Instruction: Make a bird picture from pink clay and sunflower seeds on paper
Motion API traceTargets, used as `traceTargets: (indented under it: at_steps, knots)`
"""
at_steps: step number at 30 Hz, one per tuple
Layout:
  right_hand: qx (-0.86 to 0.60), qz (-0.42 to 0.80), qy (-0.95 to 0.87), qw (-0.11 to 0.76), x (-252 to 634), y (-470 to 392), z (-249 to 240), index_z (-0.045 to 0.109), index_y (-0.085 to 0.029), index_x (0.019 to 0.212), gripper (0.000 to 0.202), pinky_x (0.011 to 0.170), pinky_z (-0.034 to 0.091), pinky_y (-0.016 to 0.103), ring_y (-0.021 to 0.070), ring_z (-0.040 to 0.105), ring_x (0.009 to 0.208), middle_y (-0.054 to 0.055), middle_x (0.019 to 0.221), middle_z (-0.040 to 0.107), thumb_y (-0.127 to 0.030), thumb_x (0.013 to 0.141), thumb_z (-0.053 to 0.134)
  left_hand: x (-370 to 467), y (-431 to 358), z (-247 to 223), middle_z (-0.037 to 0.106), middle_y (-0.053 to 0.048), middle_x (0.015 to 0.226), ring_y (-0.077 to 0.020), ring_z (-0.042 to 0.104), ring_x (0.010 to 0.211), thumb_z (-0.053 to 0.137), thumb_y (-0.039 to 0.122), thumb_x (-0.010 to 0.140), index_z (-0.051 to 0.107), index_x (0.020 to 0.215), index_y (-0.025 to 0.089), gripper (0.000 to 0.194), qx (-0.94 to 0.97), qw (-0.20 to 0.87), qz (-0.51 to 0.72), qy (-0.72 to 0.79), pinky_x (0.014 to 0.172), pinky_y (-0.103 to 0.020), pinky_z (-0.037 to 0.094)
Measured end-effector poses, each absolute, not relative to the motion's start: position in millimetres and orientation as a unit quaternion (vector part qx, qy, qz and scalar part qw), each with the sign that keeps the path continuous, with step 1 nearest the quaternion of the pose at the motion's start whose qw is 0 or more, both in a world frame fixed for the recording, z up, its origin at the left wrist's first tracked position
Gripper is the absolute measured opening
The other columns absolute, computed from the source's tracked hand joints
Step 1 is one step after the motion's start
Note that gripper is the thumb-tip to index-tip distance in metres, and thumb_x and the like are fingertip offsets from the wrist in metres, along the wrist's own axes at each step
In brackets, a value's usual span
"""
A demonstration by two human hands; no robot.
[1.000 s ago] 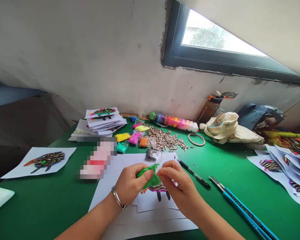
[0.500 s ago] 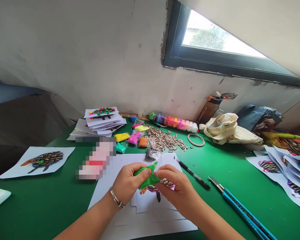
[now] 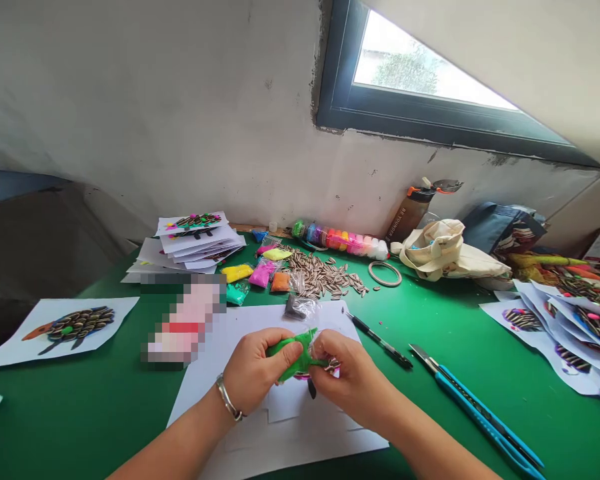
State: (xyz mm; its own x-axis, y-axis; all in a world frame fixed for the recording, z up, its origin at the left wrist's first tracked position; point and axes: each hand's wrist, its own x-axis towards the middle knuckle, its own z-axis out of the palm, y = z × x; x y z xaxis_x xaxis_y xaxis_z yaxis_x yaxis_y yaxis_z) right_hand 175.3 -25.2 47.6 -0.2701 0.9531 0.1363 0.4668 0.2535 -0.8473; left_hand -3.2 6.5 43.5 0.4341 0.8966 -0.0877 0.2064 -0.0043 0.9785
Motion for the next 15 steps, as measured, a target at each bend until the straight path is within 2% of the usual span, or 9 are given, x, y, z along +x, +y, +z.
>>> traceTargets:
  at_steps: [3, 6, 9, 12, 15]
  knots:
    - [-0.503, 0.354, -0.706, 0.35, 175.9, -24.6, 47.9, 0.038, -0.019, 0.061, 0.022, 0.051, 0.028, 0.019, 0.0083, 0.04, 0.058, -0.006, 0.061, 0.044, -0.001, 0.065, 0.049, -1.9, 5.4, 45.5, 0.063, -0.004, 0.066, -0.0141, 0.052, 0.057, 0.058, 0.048, 0.082, 0.068, 0.077, 0.014, 0.036, 0.655, 0.536, 0.303, 0.437, 0.052, -0.024, 0.042]
    - [-0.503, 0.385, -0.68, 0.37, 176.2, -23.3, 47.0, 0.04, -0.019, 0.061, 0.02, 0.051, 0.032, 0.018, 0.0081, 0.042, 0.057, -0.006, 0.061, 0.046, -0.004, 0.068, 0.052, -2.8, 6.3, 46.1, 0.061, -0.002, 0.06, -0.0139, 0.052, 0.054, 0.057, 0.048, 0.083, 0.067, 0.075, 0.015, 0.035, 0.657, 0.53, 0.303, 0.443, 0.052, -0.024, 0.042]
    - [-0.489, 0.457, -0.629, 0.395, 175.3, -22.1, 45.6, 0.052, -0.019, 0.074, 0.008, 0.051, 0.04, 0.019, 0.009, 0.051, 0.057, -0.005, 0.066, 0.053, -0.013, 0.074, 0.057, -5.4, 8.7, 45.3, 0.06, -0.001, 0.056, -0.0141, 0.053, 0.05, 0.057, 0.047, 0.084, 0.066, 0.076, 0.015, 0.034, 0.639, 0.553, 0.311, 0.436, 0.053, -0.025, 0.044]
    - [-0.462, 0.496, -0.611, 0.408, 174.7, -21.0, 44.9, 0.06, -0.019, 0.086, 0.008, 0.056, 0.047, 0.022, 0.0118, 0.059, 0.064, -0.001, 0.077, 0.059, -0.017, 0.078, 0.058, -6.9, 10.3, 44.9, 0.062, -0.001, 0.057, -0.0144, 0.055, 0.049, 0.057, 0.046, 0.085, 0.066, 0.077, 0.015, 0.033, 0.632, 0.566, 0.314, 0.426, 0.054, -0.026, 0.044]
    - [-0.458, 0.45, -0.652, 0.404, 176.6, -20.2, 44.8, 0.062, -0.018, 0.076, 0.005, 0.059, 0.046, 0.022, 0.0121, 0.057, 0.068, 0.0, 0.077, 0.058, -0.015, 0.078, 0.058, -6.4, 10.4, 44.6, 0.062, -0.001, 0.057, -0.0148, 0.055, 0.051, 0.056, 0.045, 0.085, 0.066, 0.077, 0.015, 0.032, 0.645, 0.556, 0.305, 0.427, 0.054, -0.026, 0.044]
